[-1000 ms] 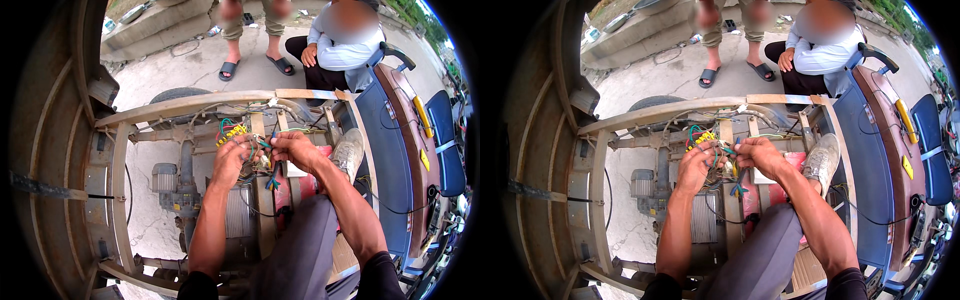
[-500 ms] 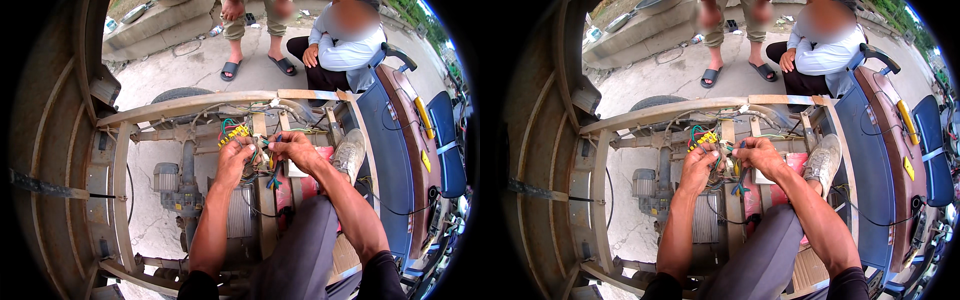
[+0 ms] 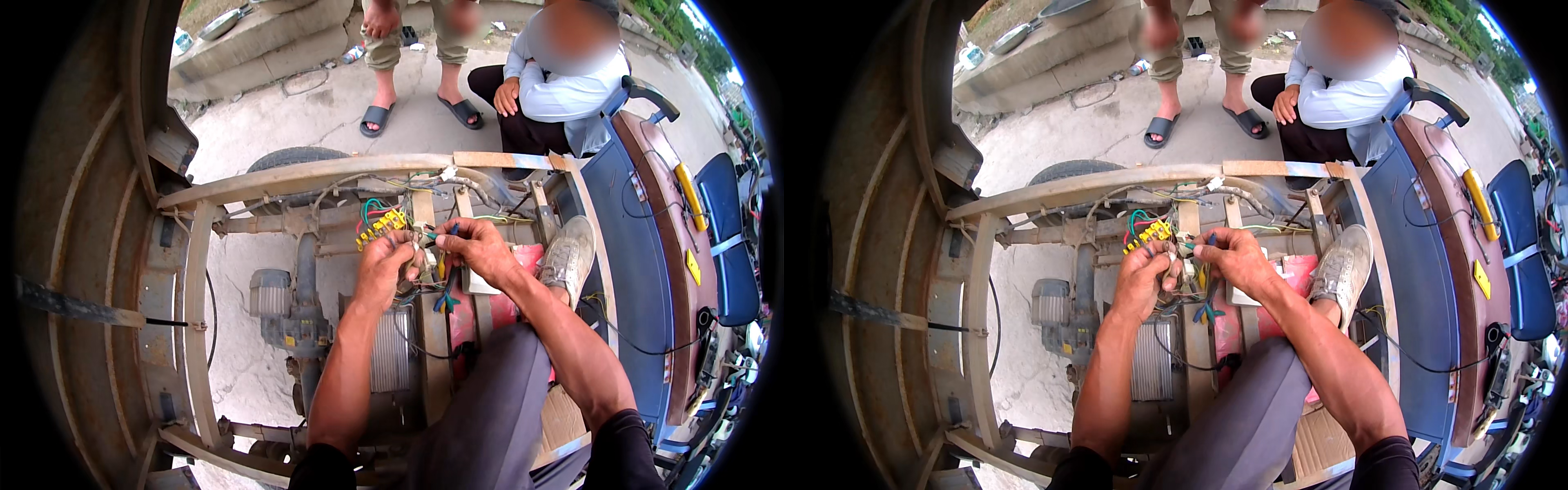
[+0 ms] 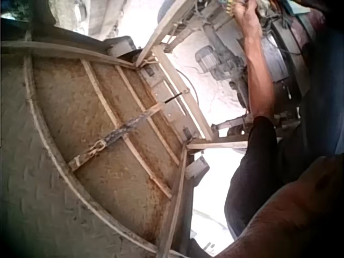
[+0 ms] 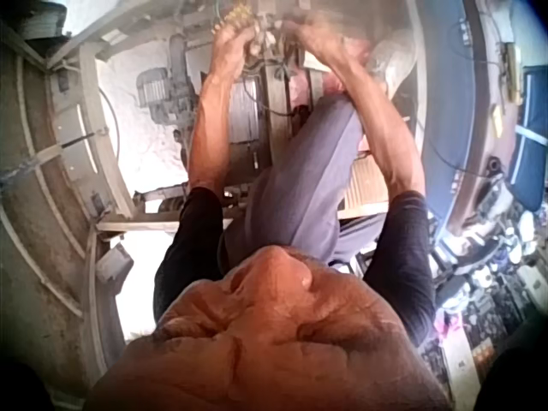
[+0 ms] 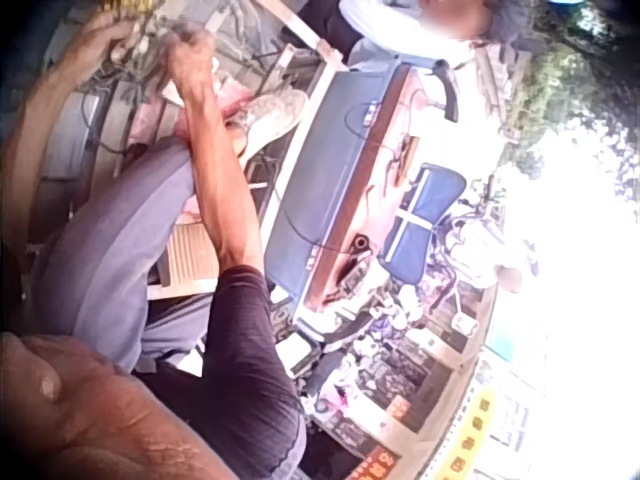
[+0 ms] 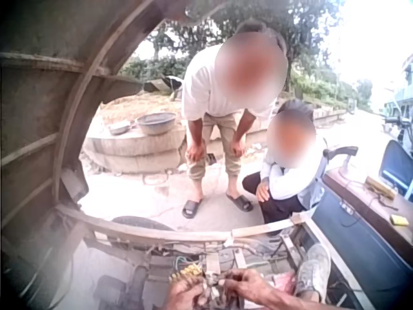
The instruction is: The person works on the electrical wiring of an open vehicle chassis, manipulating a terminal block and several loose wires to organize or connect them within the frame.
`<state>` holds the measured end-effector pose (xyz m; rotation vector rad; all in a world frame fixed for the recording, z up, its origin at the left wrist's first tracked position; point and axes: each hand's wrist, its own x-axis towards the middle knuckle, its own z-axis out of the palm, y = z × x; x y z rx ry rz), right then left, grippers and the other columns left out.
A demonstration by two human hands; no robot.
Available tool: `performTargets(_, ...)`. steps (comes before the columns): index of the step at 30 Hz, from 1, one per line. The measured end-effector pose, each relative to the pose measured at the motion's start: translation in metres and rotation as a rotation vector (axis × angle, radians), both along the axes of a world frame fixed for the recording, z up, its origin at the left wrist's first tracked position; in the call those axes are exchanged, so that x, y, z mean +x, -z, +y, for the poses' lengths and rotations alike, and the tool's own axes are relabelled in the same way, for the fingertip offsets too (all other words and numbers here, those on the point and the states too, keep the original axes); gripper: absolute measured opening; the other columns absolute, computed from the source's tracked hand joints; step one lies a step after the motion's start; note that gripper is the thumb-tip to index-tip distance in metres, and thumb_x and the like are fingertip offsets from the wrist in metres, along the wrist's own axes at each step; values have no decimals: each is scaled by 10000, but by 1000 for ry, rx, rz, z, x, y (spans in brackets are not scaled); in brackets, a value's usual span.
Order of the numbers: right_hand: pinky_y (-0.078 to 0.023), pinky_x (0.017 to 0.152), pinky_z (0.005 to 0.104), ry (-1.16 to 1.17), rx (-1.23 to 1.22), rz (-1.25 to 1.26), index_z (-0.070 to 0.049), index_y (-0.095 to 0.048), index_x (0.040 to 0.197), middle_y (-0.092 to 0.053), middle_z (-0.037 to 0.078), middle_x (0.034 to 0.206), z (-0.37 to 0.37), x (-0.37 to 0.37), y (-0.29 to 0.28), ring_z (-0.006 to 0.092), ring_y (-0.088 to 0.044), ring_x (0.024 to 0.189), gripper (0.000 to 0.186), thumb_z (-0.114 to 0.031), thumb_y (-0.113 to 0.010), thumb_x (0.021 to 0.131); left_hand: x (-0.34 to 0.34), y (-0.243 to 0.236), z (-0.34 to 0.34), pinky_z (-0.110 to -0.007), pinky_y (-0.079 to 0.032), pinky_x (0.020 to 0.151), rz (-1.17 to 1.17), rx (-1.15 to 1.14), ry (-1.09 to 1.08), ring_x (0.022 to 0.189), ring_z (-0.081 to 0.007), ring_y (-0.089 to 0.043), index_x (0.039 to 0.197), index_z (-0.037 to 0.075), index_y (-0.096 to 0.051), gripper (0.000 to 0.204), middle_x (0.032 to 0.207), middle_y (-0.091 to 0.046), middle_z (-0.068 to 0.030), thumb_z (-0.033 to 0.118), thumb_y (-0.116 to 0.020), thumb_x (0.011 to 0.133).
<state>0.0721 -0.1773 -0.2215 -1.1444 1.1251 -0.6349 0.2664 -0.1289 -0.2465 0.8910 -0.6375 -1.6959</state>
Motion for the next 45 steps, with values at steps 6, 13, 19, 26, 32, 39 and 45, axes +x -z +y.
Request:
performTargets(6,-453,567,257,28,-40,-4,-24,-713,976,-654,-10,789,1,3,-2,67,-541,642,132,-134,-705,903,0,-2,-1,-227,-410,530,-17,30,-20,571,-107,-500,1014,47,-617,105,790,-620,-64,57,-529,959)
performTargets(13,-439,554,265,18,-51,35,-19,-713,921,-636,-14,736,1,5,-7,73,-523,610,103,-116,-704,889,0,3,0,-226,-424,527,-22,1,-16,554,-102,-503,1018,30,-624,113,789,-621,-60,45,-527,961)
performTargets(19,-438,547,266,20,-40,45,-22,-719,919,-631,-16,723,0,4,-4,69,-522,606,108,-126,-708,893,-1,2,-1,-225,-420,517,-50,0,6,549,-100,-512,1027,20,-619,118,794,-626,-63,42,-524,960)
performTargets(26,-438,546,271,5,-89,103,-9,-725,954,-636,-15,724,2,5,-5,70,-527,610,151,-152,-705,908,-1,-1,-1,-220,-422,518,-56,14,19,553,-96,-523,1035,2,-612,115,794,-631,-63,39,-542,952)
performTargets(32,-436,543,275,15,-103,99,-6,-719,941,-626,-19,712,2,5,-4,69,-521,607,155,-157,-700,912,-4,0,2,-220,-439,535,-56,-17,-30,566,-95,-535,1036,-3,-611,113,790,-633,-61,49,-545,960)
performTargets(39,-448,547,282,-10,-150,128,-5,-715,936,-620,-12,701,4,8,-9,75,-521,598,163,-165,-693,913,-4,4,3,-229,-451,553,-102,-60,-55,571,-90,-533,1043,4,-612,106,792,-632,-55,74,-566,979)
performTargets(45,-448,547,283,0,-182,125,0,-708,934,-618,2,690,4,6,-4,80,-525,597,188,-186,-698,911,-2,2,4,-232,-452,569,-9,-40,-188,599,-102,-529,1050,9,-617,103,808,-631,-71,73,-572,983)
